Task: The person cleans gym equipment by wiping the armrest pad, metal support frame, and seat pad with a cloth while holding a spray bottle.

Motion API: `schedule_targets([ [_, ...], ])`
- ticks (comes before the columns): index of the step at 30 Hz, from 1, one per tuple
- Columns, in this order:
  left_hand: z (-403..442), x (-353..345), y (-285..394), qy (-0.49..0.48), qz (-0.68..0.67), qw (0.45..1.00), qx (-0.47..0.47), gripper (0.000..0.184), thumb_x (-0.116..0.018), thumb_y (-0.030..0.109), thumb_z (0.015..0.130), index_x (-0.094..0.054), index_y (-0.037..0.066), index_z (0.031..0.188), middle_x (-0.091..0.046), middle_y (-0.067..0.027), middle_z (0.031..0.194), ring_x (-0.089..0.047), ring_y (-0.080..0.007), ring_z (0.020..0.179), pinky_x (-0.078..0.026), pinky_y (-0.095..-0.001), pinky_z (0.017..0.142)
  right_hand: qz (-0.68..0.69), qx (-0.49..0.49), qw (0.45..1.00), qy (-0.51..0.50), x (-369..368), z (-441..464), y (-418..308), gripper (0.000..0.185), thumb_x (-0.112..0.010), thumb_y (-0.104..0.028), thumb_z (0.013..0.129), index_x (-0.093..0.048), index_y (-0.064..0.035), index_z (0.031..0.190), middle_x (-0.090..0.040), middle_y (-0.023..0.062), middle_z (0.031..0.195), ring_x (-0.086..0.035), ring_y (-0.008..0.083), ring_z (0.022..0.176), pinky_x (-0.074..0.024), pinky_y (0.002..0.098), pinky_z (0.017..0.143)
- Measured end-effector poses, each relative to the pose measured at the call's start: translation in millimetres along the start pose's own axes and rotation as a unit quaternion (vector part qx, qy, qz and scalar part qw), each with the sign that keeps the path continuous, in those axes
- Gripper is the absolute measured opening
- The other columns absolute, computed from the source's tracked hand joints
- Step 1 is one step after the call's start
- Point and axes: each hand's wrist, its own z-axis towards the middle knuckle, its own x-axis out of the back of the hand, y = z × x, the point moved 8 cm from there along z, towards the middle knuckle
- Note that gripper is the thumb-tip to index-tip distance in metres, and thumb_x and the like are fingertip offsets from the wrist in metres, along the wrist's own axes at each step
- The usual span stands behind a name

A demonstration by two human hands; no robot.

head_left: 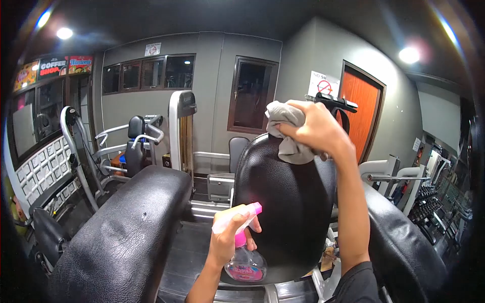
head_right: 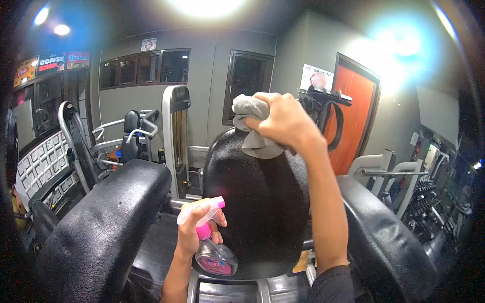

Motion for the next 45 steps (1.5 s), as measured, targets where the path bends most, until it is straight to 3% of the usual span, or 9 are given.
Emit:
schedule_targets([
  [5, 0.4, -0.4, 1.4, 0.008, -0.011, 1.0, 0.009, 0.041, -0.05, 0.03, 0.094, -0.063, -0.009, 0.095, -0.063, -0.014, 0.073, -0.059, -0.0171, 0.043, -0.05, -0.0268, 0.043, -0.02, 0.199, 0.971, 0.133, -16.0, -49.2, -39.1, 0.044, -0.08, -0.012, 0.064, -0.066, -0.0124, 0.106, -0.069, 0.008, 0.101, -0.066, 0.0308, 0.094, -0.054, 0.0389, 0.081],
  [9, 1.9, 0.7, 1.9, 0.026, 0.001, 1.0, 0.008, 0.042, -0.052, 0.033, 0.09, -0.06, -0.009, 0.089, -0.064, -0.0197, 0.072, -0.058, -0.0199, 0.039, -0.053, -0.0313, 0.039, -0.062, 0.135, 0.977, 0.151, 4.8, -58.4, -17.4, 0.046, -0.08, -0.01, 0.062, -0.068, -0.013, 0.106, -0.069, 0.0073, 0.102, -0.066, 0.0297, 0.095, -0.054, 0.0389, 0.082],
  [13, 2.6, -0.6, 3.4, 0.019, 0.009, 1.0, -0.003, 0.042, -0.051, 0.033, 0.09, -0.059, -0.007, 0.085, -0.064, -0.0192, 0.071, -0.057, -0.0194, 0.038, -0.052, -0.0308, 0.038, 0.077, 0.006, 0.989, 0.124, 10.8, -36.8, 18.2, 0.04, -0.075, -0.02, 0.072, -0.067, -0.0078, 0.109, -0.07, 0.015, 0.099, -0.068, 0.0321, 0.094, -0.0526, 0.0389, 0.083],
  [15, 1.6, 0.5, 5.8, 0.036, 0.029, 0.999, -0.003, 0.042, -0.05, 0.034, 0.09, -0.058, -0.006, 0.081, -0.064, -0.0187, 0.07, -0.057, -0.0189, 0.039, -0.052, -0.0304, 0.037, 0.04, 0.056, 0.987, 0.146, 6.6, -36.6, 0.8, 0.036, -0.075, -0.017, 0.075, -0.067, -0.0004, 0.107, -0.07, 0.0177, 0.094, -0.07, 0.029, 0.089, -0.0519, 0.0354, 0.082],
  [20, 2.8, -0.2, 7.0, 0.029, 0.051, 0.998, -0.009, 0.044, -0.047, 0.036, 0.091, -0.058, -0.005, 0.078, -0.063, -0.018, 0.07, -0.056, -0.0188, 0.038, -0.051, -0.0303, 0.037, 0.02, 0.196, 0.969, 0.148, -10.6, -70.3, -32.5, 0.038, -0.076, -0.004, 0.065, -0.069, -0.0067, 0.102, -0.068, 0.0128, 0.099, -0.068, 0.0299, 0.091, -0.0532, 0.0365, 0.08],
  [27, 3.6, 1.0, 2.8, 0.007, 0.042, 0.999, -0.013, 0.042, -0.046, 0.03, 0.093, -0.062, -0.008, 0.089, -0.064, -0.0145, 0.073, -0.058, -0.0192, 0.042, -0.051, -0.0292, 0.043, -0.019, 0.03, 0.97, 0.241, 26.7, -65.9, 29.3, 0.035, -0.074, -0.017, 0.073, -0.069, -0.0071, 0.106, -0.065, 0.0096, 0.103, -0.067, 0.0321, 0.094, -0.0525, 0.0396, 0.083],
  [33, 6.4, -3.5, 7.3, 0.008, 0.052, 0.999, -0.007, 0.04, -0.046, 0.028, 0.094, -0.062, -0.008, 0.091, -0.064, -0.0143, 0.076, -0.058, -0.0193, 0.042, -0.05, -0.0293, 0.043, 0.02, 0.148, 0.975, 0.165, 3.9, -85.5, -10.5, 0.035, -0.071, -0.004, 0.071, -0.066, -0.0093, 0.105, -0.064, 0.0097, 0.103, -0.066, 0.0343, 0.093, -0.0525, 0.0414, 0.081],
  [40, 18.5, -29.0, 19.0, -0.014, 0.052, 0.998, -0.011, 0.037, -0.047, 0.026, 0.095, -0.063, -0.007, 0.092, -0.064, -0.0143, 0.076, -0.058, -0.0195, 0.043, -0.051, -0.0307, 0.045, 0.053, 0.028, 0.968, 0.244, 33.4, -80.1, 18.0, 0.034, -0.074, -0.008, 0.072, -0.065, -0.0126, 0.105, -0.066, 0.0124, 0.098, -0.067, 0.034, 0.092, -0.0531, 0.0405, 0.078],
  [45, 32.2, -36.5, 17.4, -0.036, 0.042, 0.998, -0.008, 0.039, -0.045, 0.027, 0.095, -0.062, -0.007, 0.087, -0.063, -0.0144, 0.073, -0.057, -0.0193, 0.043, -0.053, -0.0323, 0.046, 0.019, 0.097, 0.96, 0.264, 18.4, -93.7, 15.7, 0.035, -0.075, -0.01, 0.072, -0.066, -0.0123, 0.106, -0.066, 0.0116, 0.096, -0.067, 0.0335, 0.09, -0.0532, 0.0402, 0.077],
])
